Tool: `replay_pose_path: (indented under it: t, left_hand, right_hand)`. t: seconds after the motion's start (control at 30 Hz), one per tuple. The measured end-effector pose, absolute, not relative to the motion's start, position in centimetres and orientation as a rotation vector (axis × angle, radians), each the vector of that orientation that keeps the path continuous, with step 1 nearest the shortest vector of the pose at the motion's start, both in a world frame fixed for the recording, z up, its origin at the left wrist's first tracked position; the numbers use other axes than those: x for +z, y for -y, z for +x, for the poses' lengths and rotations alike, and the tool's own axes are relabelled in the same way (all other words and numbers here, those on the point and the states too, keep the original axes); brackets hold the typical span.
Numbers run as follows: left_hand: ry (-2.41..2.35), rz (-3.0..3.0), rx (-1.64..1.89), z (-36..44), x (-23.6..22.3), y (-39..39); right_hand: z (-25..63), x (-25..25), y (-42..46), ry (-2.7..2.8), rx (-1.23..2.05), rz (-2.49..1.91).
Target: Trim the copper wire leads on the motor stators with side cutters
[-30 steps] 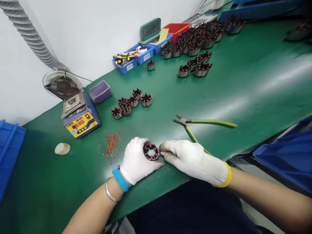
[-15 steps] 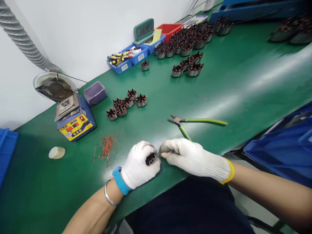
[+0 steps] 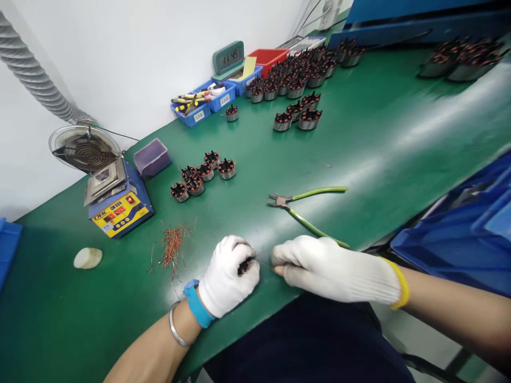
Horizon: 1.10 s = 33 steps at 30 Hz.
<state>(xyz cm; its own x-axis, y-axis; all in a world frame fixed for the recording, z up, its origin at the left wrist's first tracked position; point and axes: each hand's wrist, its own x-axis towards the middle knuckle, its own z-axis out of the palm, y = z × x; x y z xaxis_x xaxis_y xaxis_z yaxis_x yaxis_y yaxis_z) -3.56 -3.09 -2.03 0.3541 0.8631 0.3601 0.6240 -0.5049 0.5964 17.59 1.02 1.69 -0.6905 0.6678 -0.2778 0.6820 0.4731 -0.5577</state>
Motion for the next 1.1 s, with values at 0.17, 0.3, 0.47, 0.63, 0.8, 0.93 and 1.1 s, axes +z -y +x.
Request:
replay_pose_path:
  t: [0.17, 0.3, 0.47, 0.63, 0.8, 0.93, 1.1]
  left_hand:
    - [-1.311, 2.25, 0.921, -3.4, -1.9, 3.0]
    - [-1.309, 2.245, 0.913, -3.4, -1.9, 2.9]
    - [-1.356, 2.236, 0.908, -3.4, -2.0, 2.9]
    - [-1.412, 2.197, 0.872, -3.3, -2.2, 3.0]
    - [-1.368, 2.064, 0.868, -3.6, -1.2, 3.8]
    - [-1.132, 1.991, 0.897, -4.4, -0.7, 4.3]
    - [-1.126, 1.508, 1.279, -6.0, -0.4, 3.3]
  right_hand:
    - [17.1, 3.6, -2.6, -2.754, -0.798, 1.561]
    - [14.7, 4.5, -4.8, -2.318, -1.351, 1.17]
    - [13.4, 2.0, -4.9, -2.045, -1.896, 1.147]
    - [13.9, 1.2, -4.1, -2.037, -2.016, 1.144]
    - [13.9, 1.7, -2.8, -2.342, -1.652, 1.374]
    - [14.2, 1.0, -2.0, -2.611, -1.602, 1.386]
    - [14.9, 1.2, -1.0, -2.824, -1.52, 1.316]
